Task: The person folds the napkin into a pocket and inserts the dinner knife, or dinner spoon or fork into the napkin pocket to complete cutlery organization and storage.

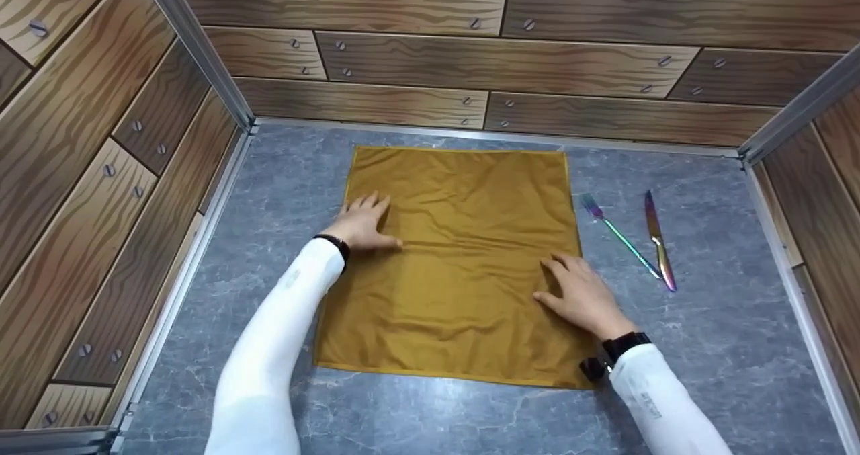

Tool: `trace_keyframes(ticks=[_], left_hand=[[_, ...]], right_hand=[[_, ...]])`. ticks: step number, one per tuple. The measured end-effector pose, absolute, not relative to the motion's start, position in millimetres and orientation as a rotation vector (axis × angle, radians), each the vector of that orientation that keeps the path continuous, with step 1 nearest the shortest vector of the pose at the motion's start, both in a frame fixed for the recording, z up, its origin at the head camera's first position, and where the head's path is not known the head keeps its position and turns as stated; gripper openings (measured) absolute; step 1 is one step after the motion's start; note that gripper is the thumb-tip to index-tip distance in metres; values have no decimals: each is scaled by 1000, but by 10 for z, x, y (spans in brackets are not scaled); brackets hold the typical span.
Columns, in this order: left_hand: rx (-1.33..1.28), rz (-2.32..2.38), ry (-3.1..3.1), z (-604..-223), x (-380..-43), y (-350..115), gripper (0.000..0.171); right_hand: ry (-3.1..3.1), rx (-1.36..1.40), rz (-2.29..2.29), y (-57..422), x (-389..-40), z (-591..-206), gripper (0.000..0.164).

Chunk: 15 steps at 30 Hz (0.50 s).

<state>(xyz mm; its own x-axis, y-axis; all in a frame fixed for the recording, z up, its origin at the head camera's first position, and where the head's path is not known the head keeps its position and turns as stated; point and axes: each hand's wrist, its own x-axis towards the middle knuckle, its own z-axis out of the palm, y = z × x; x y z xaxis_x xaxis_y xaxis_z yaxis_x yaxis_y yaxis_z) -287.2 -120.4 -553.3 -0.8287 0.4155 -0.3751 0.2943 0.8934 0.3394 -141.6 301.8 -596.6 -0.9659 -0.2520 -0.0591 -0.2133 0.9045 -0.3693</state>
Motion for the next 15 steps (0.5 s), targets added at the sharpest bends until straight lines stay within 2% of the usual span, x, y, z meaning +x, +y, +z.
trace_keyframes(ticks=[6, 11, 15], left_hand=[[557, 298, 2611, -5518, -2661, -1310, 117], [553, 232, 2583, -5535, -2551, -1381, 120], [551, 200, 2555, -5571, -2539, -1400, 123]], right_hand=[[2958, -318, -564, 3076, -1490, -5943, 83], [2860, -279, -540, 3122, -1560, -5940, 94], [2813, -268, -512, 3136, -1585, -5949, 97]])
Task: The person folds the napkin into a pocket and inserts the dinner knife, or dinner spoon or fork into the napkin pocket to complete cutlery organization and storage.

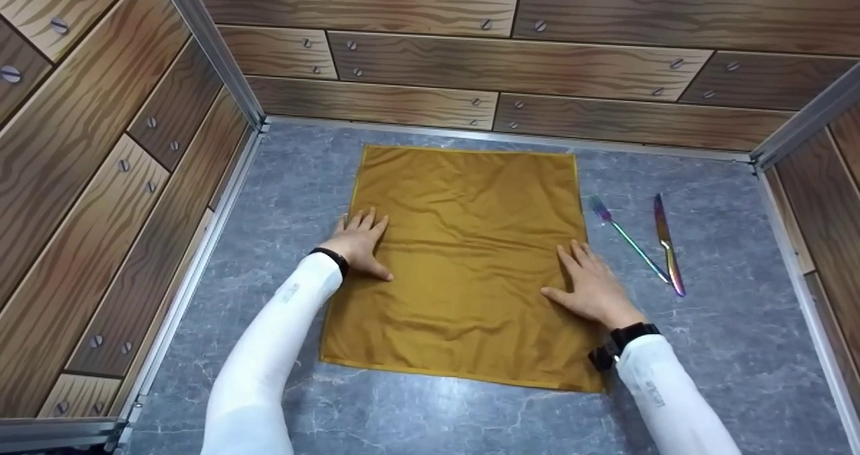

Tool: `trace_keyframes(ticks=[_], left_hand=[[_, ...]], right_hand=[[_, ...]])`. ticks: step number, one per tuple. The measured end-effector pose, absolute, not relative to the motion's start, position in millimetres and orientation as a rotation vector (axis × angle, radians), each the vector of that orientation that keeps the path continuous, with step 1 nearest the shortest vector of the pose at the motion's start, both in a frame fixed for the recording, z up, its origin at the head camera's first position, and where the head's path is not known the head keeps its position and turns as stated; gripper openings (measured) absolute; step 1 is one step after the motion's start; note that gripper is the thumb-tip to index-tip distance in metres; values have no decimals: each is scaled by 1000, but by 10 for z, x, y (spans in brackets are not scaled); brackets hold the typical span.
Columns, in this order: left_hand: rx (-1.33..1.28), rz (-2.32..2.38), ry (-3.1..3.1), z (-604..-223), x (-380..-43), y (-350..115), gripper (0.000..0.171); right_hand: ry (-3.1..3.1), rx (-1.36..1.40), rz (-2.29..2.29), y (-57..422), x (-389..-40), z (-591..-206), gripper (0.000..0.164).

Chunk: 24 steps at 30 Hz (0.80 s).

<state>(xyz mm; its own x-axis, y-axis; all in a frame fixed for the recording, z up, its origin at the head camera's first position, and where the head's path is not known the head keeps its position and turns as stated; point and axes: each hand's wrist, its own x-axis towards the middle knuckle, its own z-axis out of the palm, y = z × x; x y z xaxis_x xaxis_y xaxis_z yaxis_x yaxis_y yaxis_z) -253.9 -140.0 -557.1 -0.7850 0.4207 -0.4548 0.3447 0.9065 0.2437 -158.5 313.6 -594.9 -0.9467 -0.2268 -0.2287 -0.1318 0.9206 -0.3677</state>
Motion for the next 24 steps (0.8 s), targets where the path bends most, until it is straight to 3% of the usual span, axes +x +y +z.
trace_keyframes(ticks=[24], left_hand=[[582, 179, 2559, -5577, -2564, -1336, 126]], right_hand=[[2799, -237, -473, 3199, -1570, -5923, 101]])
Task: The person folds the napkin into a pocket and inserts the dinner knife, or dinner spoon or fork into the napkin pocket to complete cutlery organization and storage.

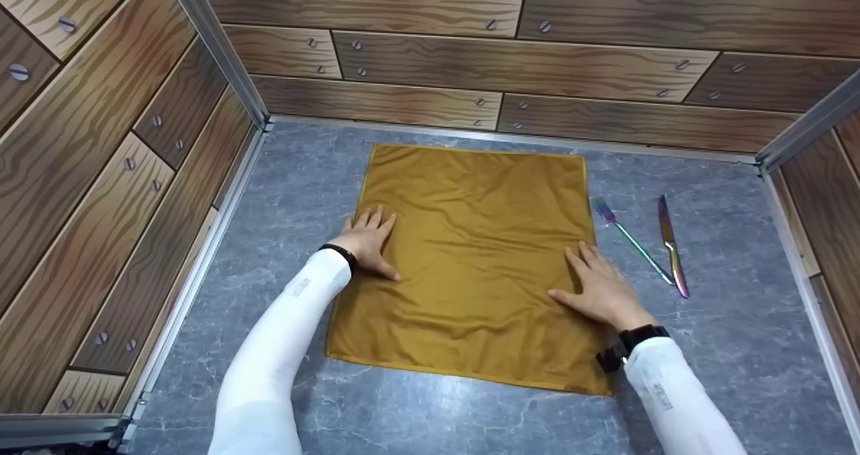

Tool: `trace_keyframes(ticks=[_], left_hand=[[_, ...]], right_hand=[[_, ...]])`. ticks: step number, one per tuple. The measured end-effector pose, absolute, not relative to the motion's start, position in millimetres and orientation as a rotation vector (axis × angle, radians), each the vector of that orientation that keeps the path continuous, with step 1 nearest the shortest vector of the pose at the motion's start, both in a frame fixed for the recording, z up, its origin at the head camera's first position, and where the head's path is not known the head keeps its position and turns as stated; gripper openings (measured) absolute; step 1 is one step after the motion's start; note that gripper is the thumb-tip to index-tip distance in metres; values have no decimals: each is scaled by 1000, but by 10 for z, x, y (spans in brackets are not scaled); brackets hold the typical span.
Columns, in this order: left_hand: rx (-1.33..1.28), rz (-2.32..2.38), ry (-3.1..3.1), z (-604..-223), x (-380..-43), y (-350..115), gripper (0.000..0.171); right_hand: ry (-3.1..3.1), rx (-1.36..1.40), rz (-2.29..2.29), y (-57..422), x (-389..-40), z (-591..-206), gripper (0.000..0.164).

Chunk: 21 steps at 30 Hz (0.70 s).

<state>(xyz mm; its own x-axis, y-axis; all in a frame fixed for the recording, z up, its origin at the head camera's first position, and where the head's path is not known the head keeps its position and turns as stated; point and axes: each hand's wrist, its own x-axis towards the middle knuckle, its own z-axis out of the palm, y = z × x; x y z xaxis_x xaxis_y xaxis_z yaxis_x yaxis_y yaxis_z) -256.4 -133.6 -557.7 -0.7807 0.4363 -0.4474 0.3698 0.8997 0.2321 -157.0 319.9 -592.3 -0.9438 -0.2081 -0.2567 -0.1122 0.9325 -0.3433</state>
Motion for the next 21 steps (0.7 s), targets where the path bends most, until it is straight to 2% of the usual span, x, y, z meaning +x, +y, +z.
trace_keyframes(ticks=[21], left_hand=[[571, 180, 2538, -5622, -2585, -1327, 129]], right_hand=[[2810, -244, -498, 3230, -1555, -5936, 103]])
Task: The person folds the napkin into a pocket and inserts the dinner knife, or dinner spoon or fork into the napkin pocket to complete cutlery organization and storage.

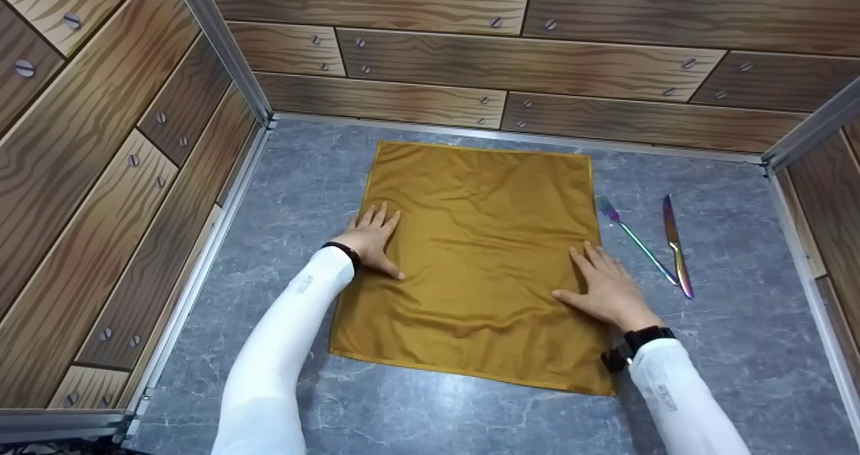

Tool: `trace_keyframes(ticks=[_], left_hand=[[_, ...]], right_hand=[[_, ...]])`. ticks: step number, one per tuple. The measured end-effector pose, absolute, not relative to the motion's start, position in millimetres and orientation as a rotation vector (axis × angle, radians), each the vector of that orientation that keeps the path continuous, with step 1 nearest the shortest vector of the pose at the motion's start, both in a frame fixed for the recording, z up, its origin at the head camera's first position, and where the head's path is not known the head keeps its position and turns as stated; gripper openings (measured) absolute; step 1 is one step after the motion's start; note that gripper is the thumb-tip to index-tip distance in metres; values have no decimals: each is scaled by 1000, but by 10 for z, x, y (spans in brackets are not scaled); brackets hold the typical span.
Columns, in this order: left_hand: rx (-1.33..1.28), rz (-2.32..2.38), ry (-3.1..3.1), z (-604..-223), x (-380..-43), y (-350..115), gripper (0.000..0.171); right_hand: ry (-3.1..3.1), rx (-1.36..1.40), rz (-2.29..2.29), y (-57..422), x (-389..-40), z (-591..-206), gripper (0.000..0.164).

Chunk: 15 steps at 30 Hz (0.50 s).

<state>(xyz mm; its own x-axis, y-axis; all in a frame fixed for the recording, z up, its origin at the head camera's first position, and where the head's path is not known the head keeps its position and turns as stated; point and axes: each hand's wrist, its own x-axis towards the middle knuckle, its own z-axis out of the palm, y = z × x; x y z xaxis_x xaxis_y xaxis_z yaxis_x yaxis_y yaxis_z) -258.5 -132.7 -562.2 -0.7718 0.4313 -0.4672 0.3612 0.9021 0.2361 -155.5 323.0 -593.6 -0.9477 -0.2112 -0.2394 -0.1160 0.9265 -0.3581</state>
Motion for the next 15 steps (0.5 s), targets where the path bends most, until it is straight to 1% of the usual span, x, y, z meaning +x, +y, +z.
trace_keyframes(ticks=[15], left_hand=[[573, 204, 2533, -5643, -2601, -1335, 131]], right_hand=[[2821, -254, -466, 3246, -1569, -5953, 104]])
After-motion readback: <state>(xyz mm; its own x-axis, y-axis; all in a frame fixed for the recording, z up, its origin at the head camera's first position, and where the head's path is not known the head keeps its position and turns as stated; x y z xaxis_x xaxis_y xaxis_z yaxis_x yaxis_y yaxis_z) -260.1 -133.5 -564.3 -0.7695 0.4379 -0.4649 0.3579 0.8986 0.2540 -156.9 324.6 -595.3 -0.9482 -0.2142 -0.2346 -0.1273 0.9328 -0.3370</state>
